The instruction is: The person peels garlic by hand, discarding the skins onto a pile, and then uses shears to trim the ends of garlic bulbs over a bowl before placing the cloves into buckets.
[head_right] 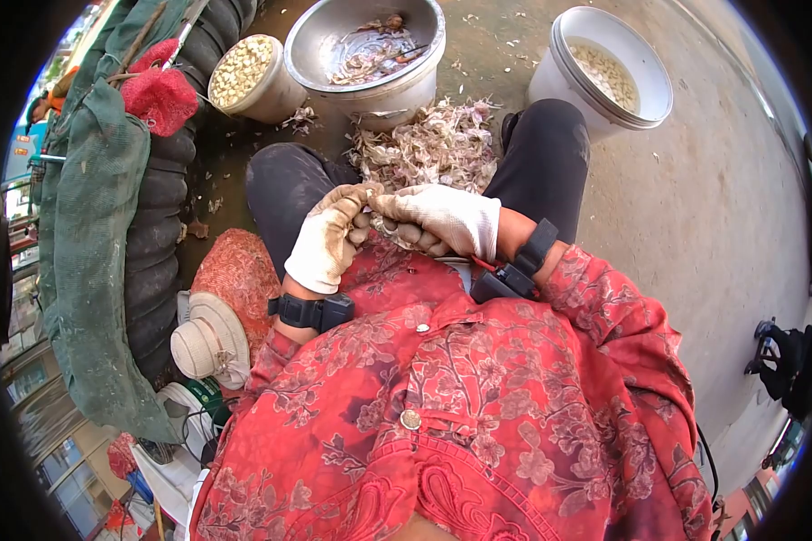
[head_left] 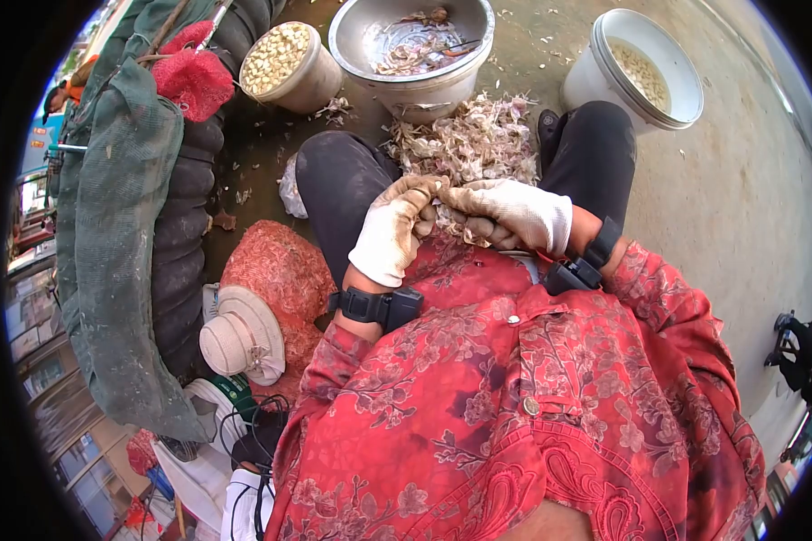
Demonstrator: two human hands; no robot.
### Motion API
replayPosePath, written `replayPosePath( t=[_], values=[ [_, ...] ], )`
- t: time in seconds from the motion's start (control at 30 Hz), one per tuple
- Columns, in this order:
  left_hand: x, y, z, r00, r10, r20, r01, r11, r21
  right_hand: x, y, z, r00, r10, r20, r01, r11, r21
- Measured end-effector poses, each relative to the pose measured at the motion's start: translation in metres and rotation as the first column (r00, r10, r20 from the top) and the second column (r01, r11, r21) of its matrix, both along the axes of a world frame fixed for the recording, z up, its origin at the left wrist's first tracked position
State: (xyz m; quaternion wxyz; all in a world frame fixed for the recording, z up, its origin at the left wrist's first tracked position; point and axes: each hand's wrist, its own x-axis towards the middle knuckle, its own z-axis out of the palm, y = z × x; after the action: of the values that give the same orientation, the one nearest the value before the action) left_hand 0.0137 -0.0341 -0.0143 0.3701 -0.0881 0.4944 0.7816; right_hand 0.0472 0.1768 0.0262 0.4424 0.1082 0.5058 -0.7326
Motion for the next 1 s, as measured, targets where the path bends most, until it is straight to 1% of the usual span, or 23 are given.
replayPosePath(
  t=[0.03,0.1,0.2,0.23,0.27,0.33,0.37,0.4,0.47,0.5,0.53,0.57,0.6,0.63,0.67,0.7,0.73,0.8,0.83,0.87,0.9,0.93,1.0],
  values=[
    [0.001,0.001,0.0,1.0,0.0,0.001,0.0,1.0,0.001,0.0,-0.002,-0.002,1.0,0.0,0.001,0.0,1.0,0.001],
    [0.003,0.005,0.001,0.999,0.02,-0.029,-0.022,0.997,-0.071,0.002,-0.007,-0.005,0.999,0.028,-0.018,-0.027,0.998,0.051],
    [0.004,0.009,0.005,1.0,0.013,-0.01,-0.014,0.998,-0.054,0.002,-0.007,-0.006,0.997,0.055,-0.058,-0.052,0.997,0.05],
    [0.004,0.008,0.004,1.0,0.014,-0.009,-0.014,0.998,-0.055,0.003,-0.004,-0.007,0.99,0.102,-0.095,-0.096,0.993,0.064],
    [0.003,0.007,0.003,1.0,0.01,-0.002,-0.011,0.999,-0.05,0.003,-0.002,-0.009,0.99,0.103,-0.095,-0.097,0.993,0.063],
    [0.001,0.006,-0.002,1.0,0.007,0.005,-0.007,0.999,-0.044,0.001,-0.001,-0.006,0.993,0.022,-0.117,-0.021,1.0,0.007],
    [0.0,0.004,-0.011,0.998,0.019,0.063,-0.019,1.0,0.011,-0.002,0.008,0.0,0.999,-0.041,-0.015,0.041,0.999,-0.003],
    [-0.001,0.003,-0.015,0.992,0.026,0.122,-0.034,0.997,0.065,-0.005,0.014,-0.012,0.988,-0.153,0.029,0.156,0.978,-0.136],
    [-0.001,0.005,-0.015,0.99,0.036,0.133,-0.047,0.996,0.077,-0.007,0.019,-0.029,0.956,-0.291,0.039,0.293,0.939,-0.178],
    [-0.001,0.007,-0.015,0.988,0.047,0.145,-0.06,0.994,0.088,-0.008,0.017,-0.027,0.956,-0.292,0.039,0.294,0.939,-0.178],
    [0.0,0.007,-0.014,0.988,0.043,0.146,-0.057,0.994,0.088,-0.008,0.012,-0.024,0.955,-0.294,-0.042,0.293,0.956,-0.028],
    [0.001,0.008,-0.012,0.99,0.028,0.139,-0.04,0.995,0.088,-0.009,0.006,-0.019,0.951,-0.282,-0.123,0.297,0.947,0.124],
    [0.002,0.01,-0.011,0.991,0.012,0.13,-0.024,0.996,0.088,-0.009,0.002,-0.014,0.933,-0.29,-0.215,0.325,0.934,0.15],
    [0.003,0.012,-0.01,0.992,0.008,0.129,-0.02,0.996,0.091,-0.008,-0.003,-0.021,0.907,-0.315,-0.28,0.351,0.932,0.09],
    [0.004,0.013,-0.01,0.996,-0.023,0.088,0.016,0.996,0.086,-0.007,-0.007,-0.032,0.875,-0.343,-0.341,0.374,0.927,0.028],
    [0.005,0.015,-0.009,0.997,-0.059,0.046,0.055,0.995,0.08,-0.009,-0.008,-0.035,0.903,-0.253,-0.347,0.316,0.939,0.138],
    [0.006,0.021,-0.009,0.989,-0.011,0.148,0.008,1.0,0.021,-0.008,-0.012,-0.04,0.889,-0.264,-0.374,0.324,0.94,0.105],
    [0.007,0.025,-0.005,0.99,-0.009,0.144,0.006,1.0,0.023,-0.007,-0.012,-0.038,0.904,-0.253,-0.345,0.317,0.937,0.144],
    [0.004,0.025,-0.005,0.976,-0.028,0.218,0.026,1.0,0.012,-0.006,-0.012,-0.036,0.894,-0.239,-0.38,0.316,0.936,0.154],
    [0.005,0.026,-0.003,0.974,-0.04,0.225,0.049,0.998,-0.038,-0.006,-0.012,-0.038,0.881,-0.225,-0.415,0.316,0.934,0.166],
    [0.005,0.028,0.001,0.967,-0.021,0.255,0.028,0.999,-0.022,-0.007,-0.012,-0.053,0.869,-0.235,-0.436,0.316,0.941,0.122],
    [0.005,0.031,0.005,0.958,-0.002,0.286,0.005,1.0,-0.007,-0.007,-0.003,-0.032,0.904,-0.172,-0.391,0.248,0.957,0.152],
    [0.006,0.029,-0.002,0.958,0.017,0.287,-0.035,0.998,0.057,-0.005,0.003,-0.023,0.911,-0.234,-0.34,0.28,0.955,0.095]
  ],
)
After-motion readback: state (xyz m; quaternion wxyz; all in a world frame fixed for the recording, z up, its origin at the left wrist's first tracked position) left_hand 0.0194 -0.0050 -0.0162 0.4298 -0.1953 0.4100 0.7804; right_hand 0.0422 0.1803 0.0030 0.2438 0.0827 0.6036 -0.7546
